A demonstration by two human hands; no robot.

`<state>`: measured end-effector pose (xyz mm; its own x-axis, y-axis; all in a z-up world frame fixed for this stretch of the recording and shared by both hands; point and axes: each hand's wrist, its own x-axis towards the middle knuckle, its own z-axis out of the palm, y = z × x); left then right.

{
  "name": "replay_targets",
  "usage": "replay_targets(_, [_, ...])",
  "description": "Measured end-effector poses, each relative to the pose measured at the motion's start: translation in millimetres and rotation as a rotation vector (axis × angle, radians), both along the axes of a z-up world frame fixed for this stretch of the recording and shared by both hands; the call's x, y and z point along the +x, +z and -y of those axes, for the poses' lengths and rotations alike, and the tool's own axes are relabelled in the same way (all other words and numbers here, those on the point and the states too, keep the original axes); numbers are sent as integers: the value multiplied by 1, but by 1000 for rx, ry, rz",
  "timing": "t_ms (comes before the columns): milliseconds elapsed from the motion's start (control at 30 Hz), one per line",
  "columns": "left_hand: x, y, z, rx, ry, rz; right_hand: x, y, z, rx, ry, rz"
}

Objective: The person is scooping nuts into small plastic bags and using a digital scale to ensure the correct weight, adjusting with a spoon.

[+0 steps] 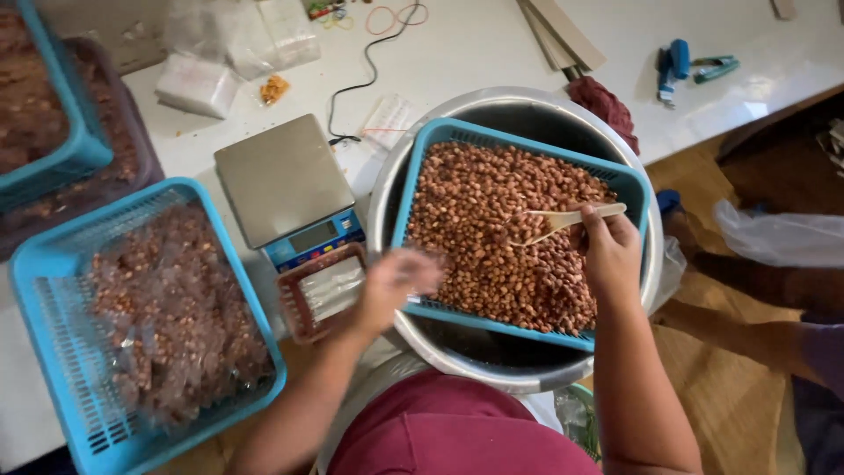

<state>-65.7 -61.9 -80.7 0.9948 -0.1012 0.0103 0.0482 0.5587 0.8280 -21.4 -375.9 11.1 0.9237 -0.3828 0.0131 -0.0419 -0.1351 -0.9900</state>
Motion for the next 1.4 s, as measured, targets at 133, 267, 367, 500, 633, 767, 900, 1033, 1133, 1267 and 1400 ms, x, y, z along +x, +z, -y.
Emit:
replay_targets(133, [-1, 38, 31, 550, -142, 75, -11, 37, -39, -60, 77, 113])
replay_targets(267, [4, 49, 34, 598, -263, 68, -15, 31, -40, -429, 342, 590])
replay_targets(367, [3, 45, 42, 658, -209, 152, -28, 33, -60, -552, 553, 620])
replay_targets(500, [11, 41, 42, 566, -305, 134, -22, -7, -9, -569, 524, 647])
replay_targets(633, [29, 47, 21, 238, -282, 268, -7, 18, 22, -727, 156, 573])
replay_targets(767, [77, 34, -40, 259, 51, 209, 14, -37, 104, -1061, -116, 168])
replay_targets(900, [113, 3, -115, 1046, 514, 344, 3, -45, 58, -766, -130, 168])
replay_targets(1033, [105, -34, -132, 1575, 618, 330, 10, -29, 30, -366, -93, -112])
replay_targets(1133, [71, -23, -111, 1626, 628, 483, 13, -23, 28, -200, -84, -128])
replay_targets(1267, [6, -38, -94, 1929, -100, 45, 17, -37, 52, -84, -135, -107])
replay_targets(1400, [-30, -106, -129, 1986, -284, 29, 10, -17, 45, 56, -139, -68])
